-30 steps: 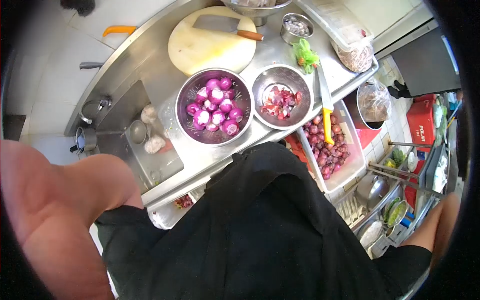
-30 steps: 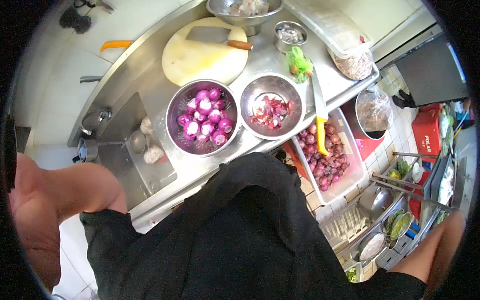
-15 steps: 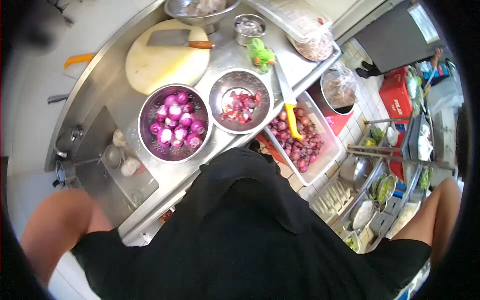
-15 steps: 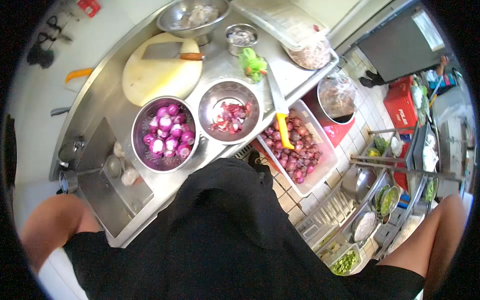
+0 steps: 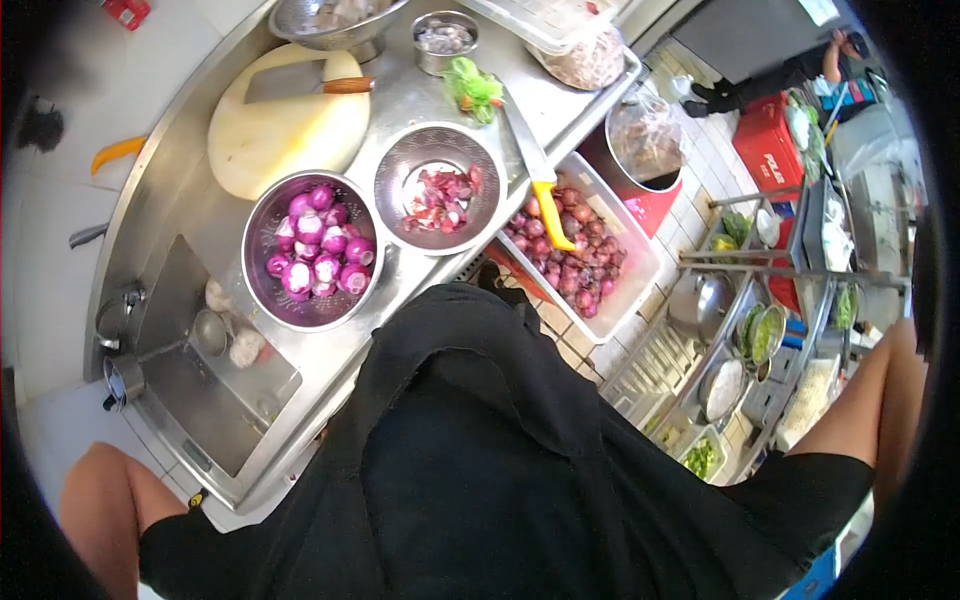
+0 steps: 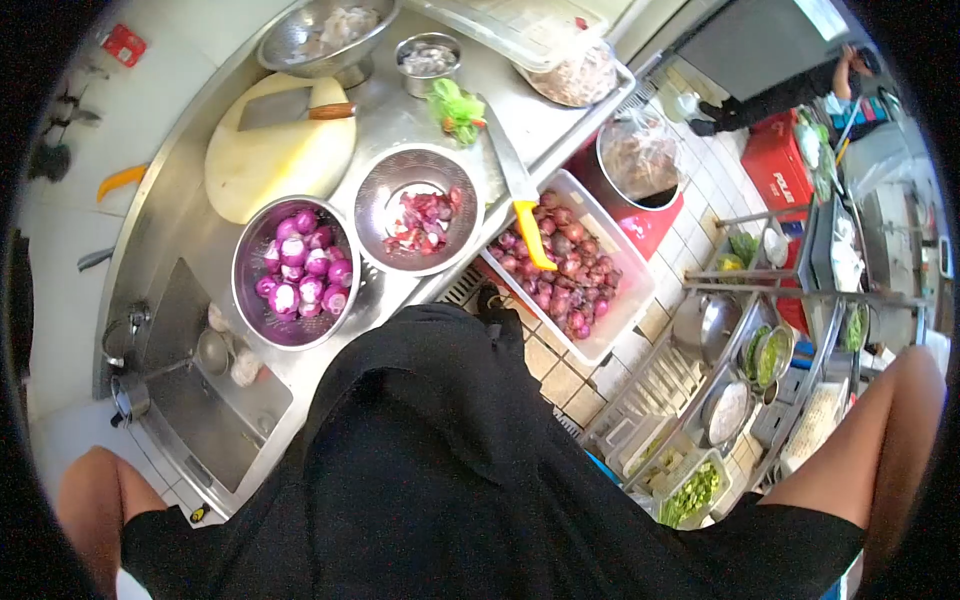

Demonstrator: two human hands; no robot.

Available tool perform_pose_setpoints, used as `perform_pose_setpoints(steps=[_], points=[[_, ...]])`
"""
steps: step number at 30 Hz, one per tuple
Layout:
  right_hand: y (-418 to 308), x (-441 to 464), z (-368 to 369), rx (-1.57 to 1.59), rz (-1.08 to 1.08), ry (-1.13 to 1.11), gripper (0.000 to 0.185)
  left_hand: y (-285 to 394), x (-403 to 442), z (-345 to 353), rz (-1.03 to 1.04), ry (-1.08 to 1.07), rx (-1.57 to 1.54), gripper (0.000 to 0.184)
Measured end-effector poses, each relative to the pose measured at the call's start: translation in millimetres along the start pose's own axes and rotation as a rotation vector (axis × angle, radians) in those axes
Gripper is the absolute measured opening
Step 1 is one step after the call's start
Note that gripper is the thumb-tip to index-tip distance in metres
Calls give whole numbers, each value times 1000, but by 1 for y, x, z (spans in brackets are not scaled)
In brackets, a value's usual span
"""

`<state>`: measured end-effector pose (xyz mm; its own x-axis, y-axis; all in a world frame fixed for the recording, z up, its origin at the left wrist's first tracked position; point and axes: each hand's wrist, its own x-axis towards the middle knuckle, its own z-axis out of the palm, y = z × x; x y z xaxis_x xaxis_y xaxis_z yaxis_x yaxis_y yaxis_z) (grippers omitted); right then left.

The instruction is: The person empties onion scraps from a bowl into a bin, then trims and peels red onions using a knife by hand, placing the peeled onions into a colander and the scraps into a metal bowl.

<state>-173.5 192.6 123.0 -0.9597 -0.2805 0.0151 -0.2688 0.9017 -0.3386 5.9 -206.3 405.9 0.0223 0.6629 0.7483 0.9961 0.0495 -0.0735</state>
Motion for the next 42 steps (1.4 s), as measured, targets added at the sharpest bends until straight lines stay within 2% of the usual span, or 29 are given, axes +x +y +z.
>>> perform_pose_setpoints(steps=[6,14,29,33,37,40,42], points=[[27,-16,-8,38,73,79,46,0,1,-4,10,5,-3,41],[48,-30,-1,-12,133,69,48,15,1,-7,-20,0,20,41],[43,-34,-11,-88,66,23,51,41,-19,-23,-90,4,95,43],[26,-59,-72,-108,-57,77,52,49,-26,-31,-108,22,112,44],[-10,-104,-184,-87,-295,242,52,47,-34,-43,-132,27,103,44],[-28,-137,-254,64,-478,424,53,43,-35,-47,-135,13,102,44],[-17,-145,-270,229,-536,515,53,41,-33,-50,-147,2,112,45]])
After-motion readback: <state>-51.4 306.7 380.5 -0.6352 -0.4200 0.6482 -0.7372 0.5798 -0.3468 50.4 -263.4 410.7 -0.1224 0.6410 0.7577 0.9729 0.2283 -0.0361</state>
